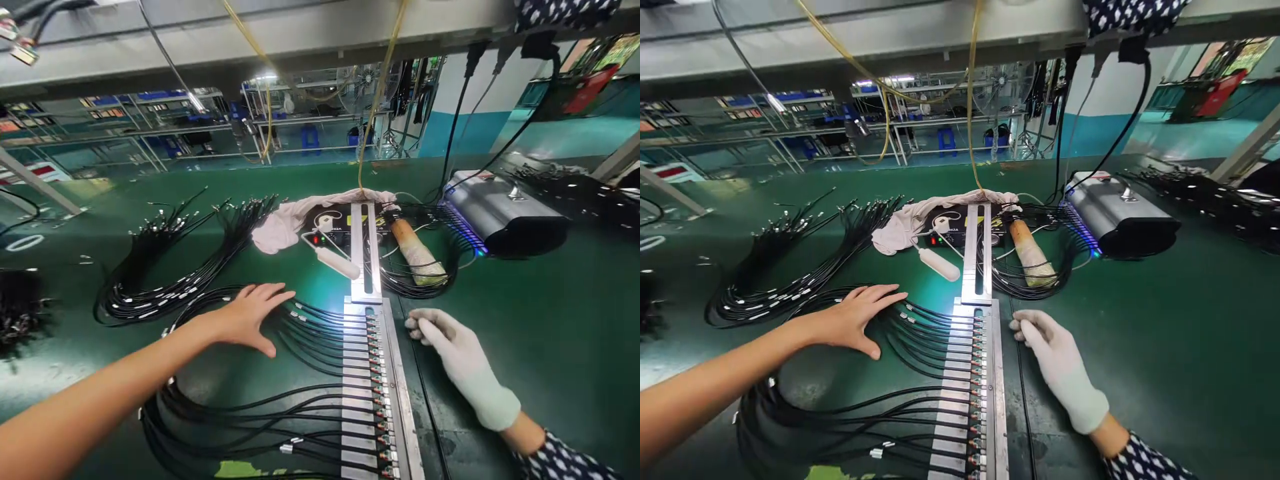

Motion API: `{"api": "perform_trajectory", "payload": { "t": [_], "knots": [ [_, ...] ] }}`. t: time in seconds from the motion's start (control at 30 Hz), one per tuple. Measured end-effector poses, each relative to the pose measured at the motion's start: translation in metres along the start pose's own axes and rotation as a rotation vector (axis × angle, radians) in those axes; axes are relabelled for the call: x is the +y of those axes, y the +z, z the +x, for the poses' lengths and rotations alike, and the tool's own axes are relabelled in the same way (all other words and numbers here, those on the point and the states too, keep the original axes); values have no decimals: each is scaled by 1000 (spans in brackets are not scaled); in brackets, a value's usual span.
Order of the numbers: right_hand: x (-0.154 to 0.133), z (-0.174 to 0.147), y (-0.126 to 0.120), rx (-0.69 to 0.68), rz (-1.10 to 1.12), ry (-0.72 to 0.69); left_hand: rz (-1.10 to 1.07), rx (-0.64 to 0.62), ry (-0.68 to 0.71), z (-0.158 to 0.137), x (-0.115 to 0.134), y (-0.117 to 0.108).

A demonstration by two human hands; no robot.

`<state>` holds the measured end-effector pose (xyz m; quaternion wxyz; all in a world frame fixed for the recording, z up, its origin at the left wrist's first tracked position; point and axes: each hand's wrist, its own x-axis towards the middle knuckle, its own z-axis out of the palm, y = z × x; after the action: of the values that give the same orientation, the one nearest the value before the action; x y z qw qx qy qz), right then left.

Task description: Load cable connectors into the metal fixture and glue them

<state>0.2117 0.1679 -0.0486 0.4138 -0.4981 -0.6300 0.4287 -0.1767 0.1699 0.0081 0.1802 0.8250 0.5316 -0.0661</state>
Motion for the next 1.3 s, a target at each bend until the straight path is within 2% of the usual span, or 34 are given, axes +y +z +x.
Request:
{"api": "perform_trajectory", "payload": {
  "t": [0.13, 0.23, 0.37, 0.5, 0.63, 0.7, 0.8, 0.87, 0.97, 1.03, 1.13, 1.2, 1.3],
  "knots": [
    [14, -12, 12, -93, -105, -18, 67, -48, -1, -3, -5, -9],
    [8, -11, 14, -152, -210, -69, 67, -128, 32, -2, 2, -10],
    [1, -15, 15, -162, -342, -150, 33, -237, 29, -3, 4, -11],
    [-2, -19, 21, -163, -486, -235, -103, -370, -25, -1, 2, -21],
    [-1, -19, 25, -139, -584, -290, -303, -528, -85, 2, 8, -47],
    [0, -19, 26, -135, -613, -300, -377, -497, -95, 2, 15, -65],
    [2, -20, 25, -137, -639, -301, -452, -358, -74, 1, 22, -81],
    [1, -21, 24, -138, -648, -297, -460, -323, -63, -2, 20, -75],
    [0, -20, 23, -149, -654, -290, -384, -341, -89, -8, 2, -45],
    [-1, -19, 23, -157, -654, -287, -298, -296, -126, -15, -18, -27],
    [-4, -18, 22, -161, -654, -281, -186, -194, -173, -25, -38, -15],
    [-5, -18, 22, -161, -654, -277, -130, -118, -205, -36, -35, -8],
    [-5, -18, 22, -164, -652, -278, -52, 10, -228, -65, -5, 23]
  ]
}}
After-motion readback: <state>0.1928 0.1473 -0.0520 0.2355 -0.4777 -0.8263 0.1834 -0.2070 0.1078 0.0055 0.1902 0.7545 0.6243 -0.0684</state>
